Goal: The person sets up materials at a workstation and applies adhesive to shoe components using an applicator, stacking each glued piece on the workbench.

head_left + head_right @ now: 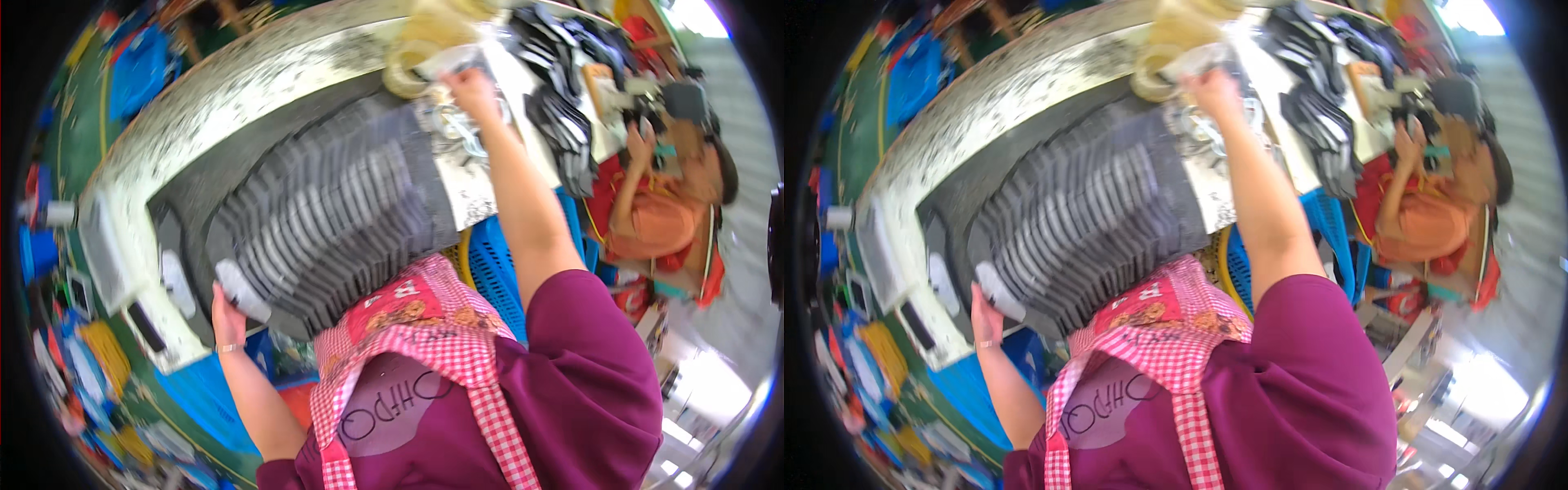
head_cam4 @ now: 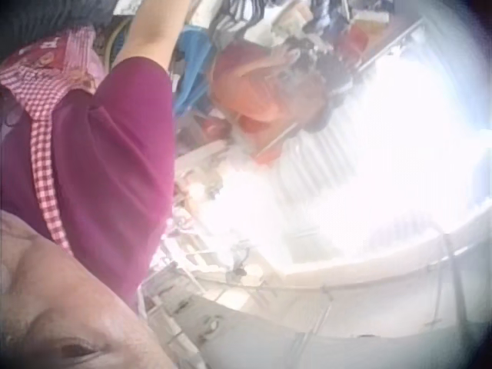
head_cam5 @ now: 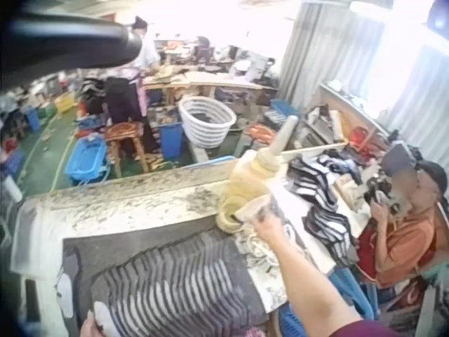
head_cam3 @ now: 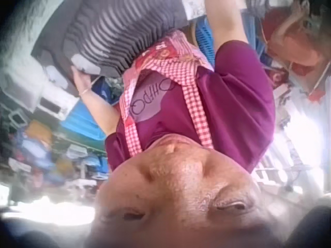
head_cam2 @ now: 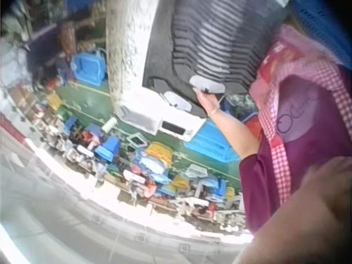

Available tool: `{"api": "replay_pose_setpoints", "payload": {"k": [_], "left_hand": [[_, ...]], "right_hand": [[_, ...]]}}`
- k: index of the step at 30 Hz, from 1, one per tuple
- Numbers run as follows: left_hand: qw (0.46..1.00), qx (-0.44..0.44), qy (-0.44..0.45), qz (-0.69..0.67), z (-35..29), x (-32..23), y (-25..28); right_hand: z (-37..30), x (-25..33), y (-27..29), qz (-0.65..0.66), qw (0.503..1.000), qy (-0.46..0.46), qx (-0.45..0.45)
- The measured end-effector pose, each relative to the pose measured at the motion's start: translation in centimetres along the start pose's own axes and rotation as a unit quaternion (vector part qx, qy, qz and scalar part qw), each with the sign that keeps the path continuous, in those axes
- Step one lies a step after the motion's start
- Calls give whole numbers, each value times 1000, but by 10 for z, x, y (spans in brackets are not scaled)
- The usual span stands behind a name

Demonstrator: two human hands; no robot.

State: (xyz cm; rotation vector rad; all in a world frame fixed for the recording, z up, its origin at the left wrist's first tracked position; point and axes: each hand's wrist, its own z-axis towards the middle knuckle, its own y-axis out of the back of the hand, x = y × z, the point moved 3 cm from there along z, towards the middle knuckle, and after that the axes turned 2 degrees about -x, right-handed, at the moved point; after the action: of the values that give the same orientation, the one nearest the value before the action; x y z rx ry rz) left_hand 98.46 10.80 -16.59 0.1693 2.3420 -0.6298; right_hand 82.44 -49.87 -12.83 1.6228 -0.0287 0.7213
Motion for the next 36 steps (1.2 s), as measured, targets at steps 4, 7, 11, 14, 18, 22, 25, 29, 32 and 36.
{"api": "replay_pose_setpoints", "payload": {"k": [4,7,11,14,18,22,25,29,32,36], "left_hand": [[1000,23,-13,10,-25,-4,2],[998,48,-18,21,-30,-6,-22],[997,77,-15,17,-30,-6,-30],[996,85,-8,12,-29,-4,-29],[999,37,-12,10,-33,10,-5],[999,35,-24,21,-15,18,-6],[996,84,-12,-25,-15,11,-22],[979,106,-35,-172,-12,-4,-21],[964,128,-84,-219,-3,-35,-17],[937,203,-180,-220,28,-112,-28]], "right_hand": [[-135,6,-4,-78,913,-41,398],[-248,-30,-13,73,942,-65,321],[-299,-13,-22,420,819,-326,217],[-291,-8,-22,579,664,-330,339],[-300,13,-13,597,632,-400,289],[-309,34,-23,700,541,-302,354],[-311,44,-36,641,660,-261,293],[-299,88,-5,668,648,-235,281],[-281,130,20,675,647,-209,286],[-227,182,27,680,675,-96,270]]}}
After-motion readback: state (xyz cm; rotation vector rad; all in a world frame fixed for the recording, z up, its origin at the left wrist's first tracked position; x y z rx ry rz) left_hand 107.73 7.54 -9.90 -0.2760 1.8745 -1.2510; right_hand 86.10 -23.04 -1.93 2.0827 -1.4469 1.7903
